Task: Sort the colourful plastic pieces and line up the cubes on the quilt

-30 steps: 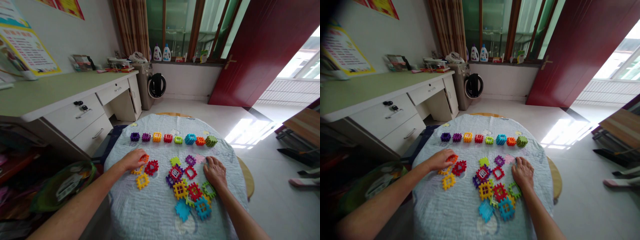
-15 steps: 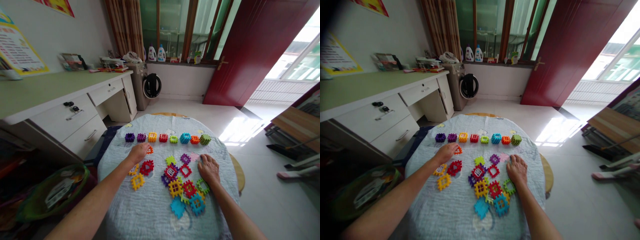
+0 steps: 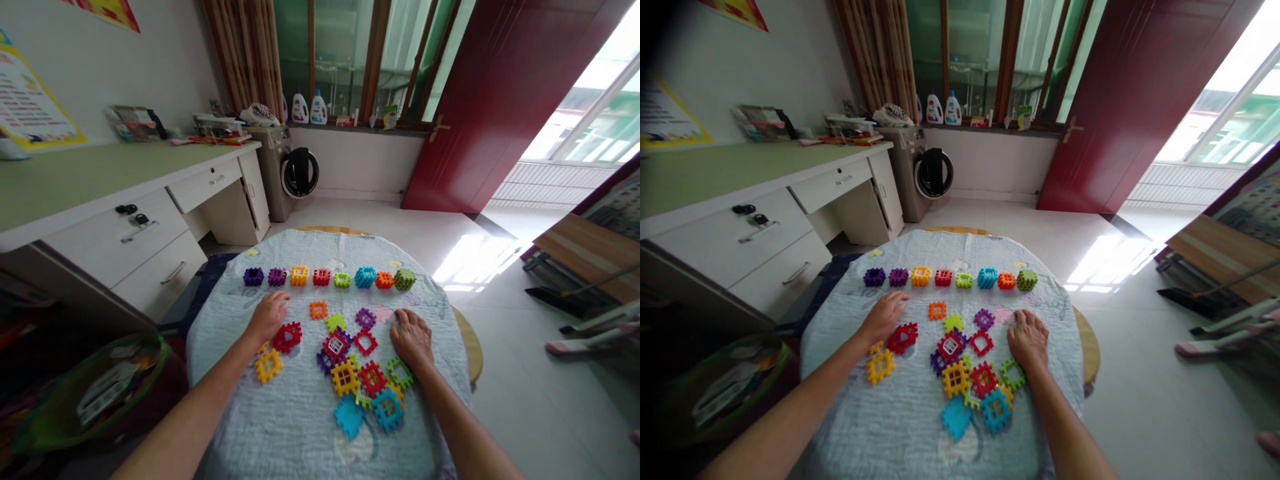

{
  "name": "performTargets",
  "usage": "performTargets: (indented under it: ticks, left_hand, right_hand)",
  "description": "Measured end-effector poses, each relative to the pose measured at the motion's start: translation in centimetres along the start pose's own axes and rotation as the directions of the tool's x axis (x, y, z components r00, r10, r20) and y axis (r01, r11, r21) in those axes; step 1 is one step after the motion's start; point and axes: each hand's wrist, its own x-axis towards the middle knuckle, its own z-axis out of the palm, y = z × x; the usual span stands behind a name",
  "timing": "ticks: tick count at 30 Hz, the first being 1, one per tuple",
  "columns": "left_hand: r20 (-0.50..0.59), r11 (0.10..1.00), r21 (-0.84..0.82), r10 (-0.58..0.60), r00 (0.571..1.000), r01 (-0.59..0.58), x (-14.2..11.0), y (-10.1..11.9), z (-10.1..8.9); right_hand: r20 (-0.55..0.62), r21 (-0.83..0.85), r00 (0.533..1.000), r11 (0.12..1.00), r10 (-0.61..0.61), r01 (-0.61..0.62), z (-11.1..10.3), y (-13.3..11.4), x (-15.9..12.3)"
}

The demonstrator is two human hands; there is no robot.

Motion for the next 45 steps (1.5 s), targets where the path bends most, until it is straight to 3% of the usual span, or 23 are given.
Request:
performTargets:
  ticks: [3,6,7,9,11,13,17,22,26,29,31,35,39,45]
  left_hand:
    - [-0.115,0.995,0.071,-0.061,0.991,0.069,-2.8,-3.6,-0.6]
    - [-0.172,0.990,0.067,-0.109,0.979,0.122,-4.5,-5.3,-0.4]
    - [-0.181,0.990,0.050,-0.120,0.976,0.131,-4.7,-5.5,-0.4]
    - [-0.199,0.988,0.013,-0.145,0.969,0.151,-4.8,-5.3,-0.4]
    - [-0.215,0.986,-0.014,-0.167,0.962,0.168,-4.7,-5.0,-0.5]
    - [-0.226,0.985,-0.027,-0.173,0.959,0.171,-4.7,-4.7,-0.6]
    - [-0.241,0.985,-0.038,-0.175,0.955,0.171,-4.8,-4.5,-0.8]
    - [-0.257,0.984,-0.014,-0.176,0.950,0.179,-4.9,-4.1,-1.0]
    - [-0.260,0.986,-0.001,-0.159,0.952,0.165,-4.9,-4.0,-1.1]
    - [-0.262,0.986,0.002,-0.163,0.951,0.169,-4.9,-4.2,-1.0]
    - [-0.258,0.986,0.005,-0.162,0.952,0.169,-4.9,-4.3,-0.9]
    - [-0.262,0.987,0.013,-0.150,0.953,0.159,-4.8,-4.2,-0.9]
    - [-0.270,0.986,0.020,-0.151,0.951,0.163,-4.8,-4.1,-1.0]
    - [-0.272,0.986,0.017,-0.157,0.949,0.168,-4.8,-4.1,-1.1]
  right_hand:
    - [0.088,0.012,0.996,1.000,0.020,-0.021,-1.3,0.0,0.8]
    - [0.140,0.012,0.989,0.998,0.055,-0.057,-3.3,-1.9,1.7]
    - [0.119,0.029,0.992,0.999,0.030,-0.034,-3.9,-3.2,1.9]
    - [0.103,0.132,0.983,0.982,-0.150,0.136,-4.7,-6.6,2.3]
    - [0.152,0.268,0.906,0.898,-0.396,0.348,-4.7,-10.6,2.5]
    - [0.187,0.319,0.823,0.826,-0.536,0.465,-4.2,-14.2,2.7]
    - [0.297,0.210,0.794,0.848,-0.530,0.487,-2.8,-18.8,3.4]
    - [0.333,0.157,0.775,0.842,-0.537,0.516,-2.7,-20.6,4.0]
    - [0.244,0.160,0.798,0.834,-0.552,0.528,-4.7,-18.6,5.4]
    - [0.126,0.156,0.873,0.879,-0.471,0.451,-7.2,-13.9,8.0]
    - [0.059,0.104,0.936,0.934,-0.348,0.341,-8.6,-9.9,10.1]
    - [0.125,-0.027,0.965,0.971,-0.231,0.236,-9.5,-4.1,13.5]
    - [0.244,-0.117,0.938,0.953,-0.246,0.280,-7.8,-2.8,15.0]
    - [0.293,-0.144,0.925,0.946,-0.241,0.292,-5.8,-3.3,16.3]
